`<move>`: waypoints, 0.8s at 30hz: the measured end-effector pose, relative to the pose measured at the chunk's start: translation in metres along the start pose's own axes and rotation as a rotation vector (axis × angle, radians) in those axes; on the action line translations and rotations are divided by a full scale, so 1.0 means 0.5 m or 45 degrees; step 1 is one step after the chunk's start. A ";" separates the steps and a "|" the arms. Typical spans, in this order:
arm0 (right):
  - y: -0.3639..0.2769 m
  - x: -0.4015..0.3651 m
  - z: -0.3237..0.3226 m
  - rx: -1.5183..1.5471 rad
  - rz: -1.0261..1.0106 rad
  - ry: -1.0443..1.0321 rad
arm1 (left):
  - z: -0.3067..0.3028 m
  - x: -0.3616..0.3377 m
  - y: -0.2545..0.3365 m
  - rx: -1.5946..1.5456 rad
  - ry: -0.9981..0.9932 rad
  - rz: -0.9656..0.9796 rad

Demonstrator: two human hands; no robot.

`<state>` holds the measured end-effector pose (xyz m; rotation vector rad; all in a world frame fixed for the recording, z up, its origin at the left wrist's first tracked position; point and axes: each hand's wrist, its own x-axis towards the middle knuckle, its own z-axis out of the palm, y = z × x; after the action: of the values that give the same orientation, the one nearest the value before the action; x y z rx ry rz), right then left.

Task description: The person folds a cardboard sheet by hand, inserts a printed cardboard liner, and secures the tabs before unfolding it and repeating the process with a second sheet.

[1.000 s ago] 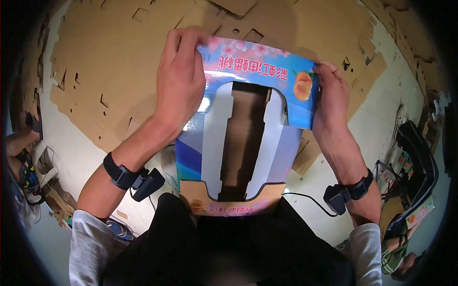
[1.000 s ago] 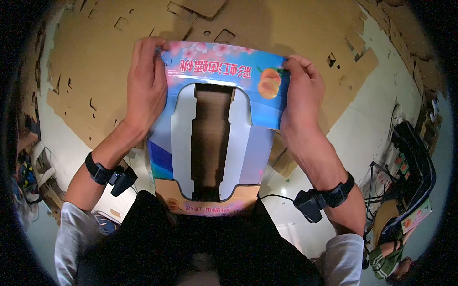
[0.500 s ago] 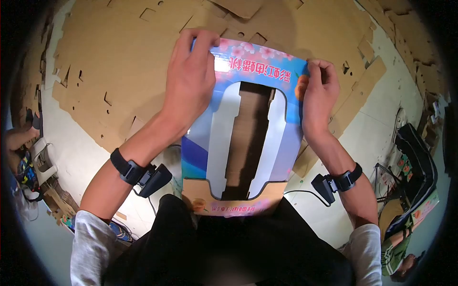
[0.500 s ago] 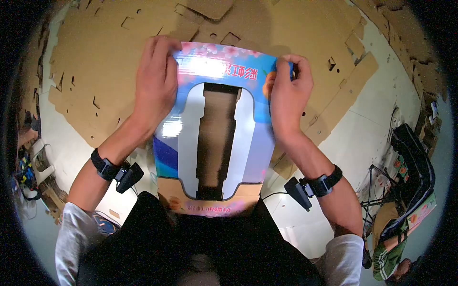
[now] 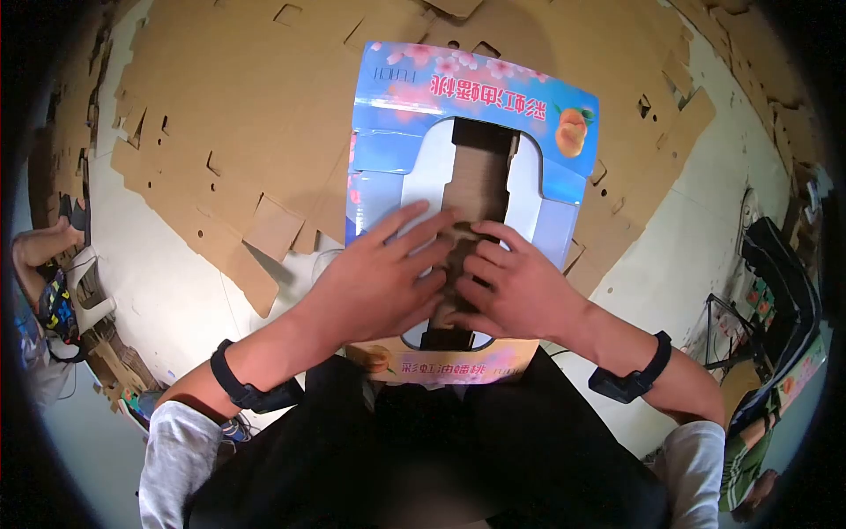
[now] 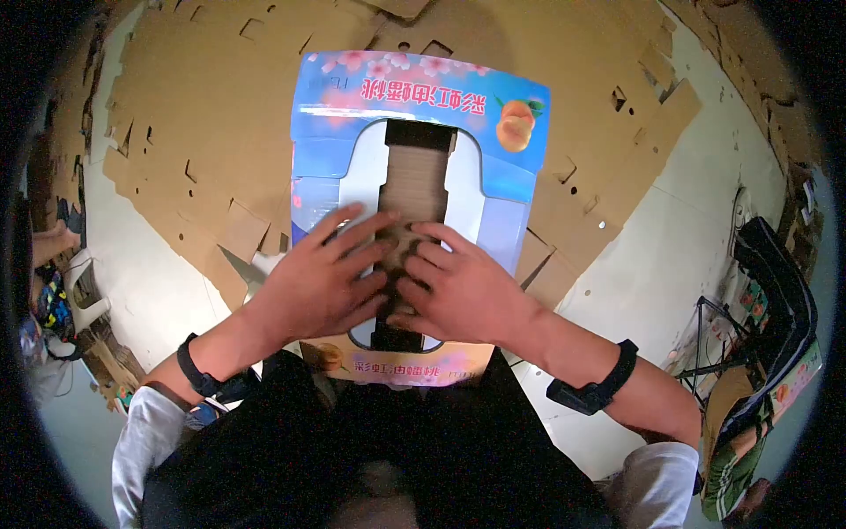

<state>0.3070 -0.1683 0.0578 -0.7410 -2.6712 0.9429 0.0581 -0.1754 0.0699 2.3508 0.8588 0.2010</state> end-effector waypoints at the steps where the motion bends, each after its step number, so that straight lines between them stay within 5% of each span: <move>1: 0.001 -0.006 0.012 -0.028 -0.021 0.023 | 0.004 -0.006 0.005 0.017 -0.026 0.018; 17: 0.026 -0.006 0.020 -0.110 -0.111 0.035 | 0.028 -0.011 -0.036 -0.143 0.272 0.153; 21: 0.051 -0.018 -0.010 -0.225 -0.155 0.005 | 0.010 -0.035 -0.068 -0.135 0.534 0.002; 24: 0.104 -0.062 -0.048 -0.368 -0.110 -0.017 | 0.017 -0.068 -0.113 -0.172 0.564 -0.360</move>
<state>0.3619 -0.1373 0.0424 -0.6682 -2.8599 0.5487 0.0045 -0.1671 0.0312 2.0589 1.3300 0.6546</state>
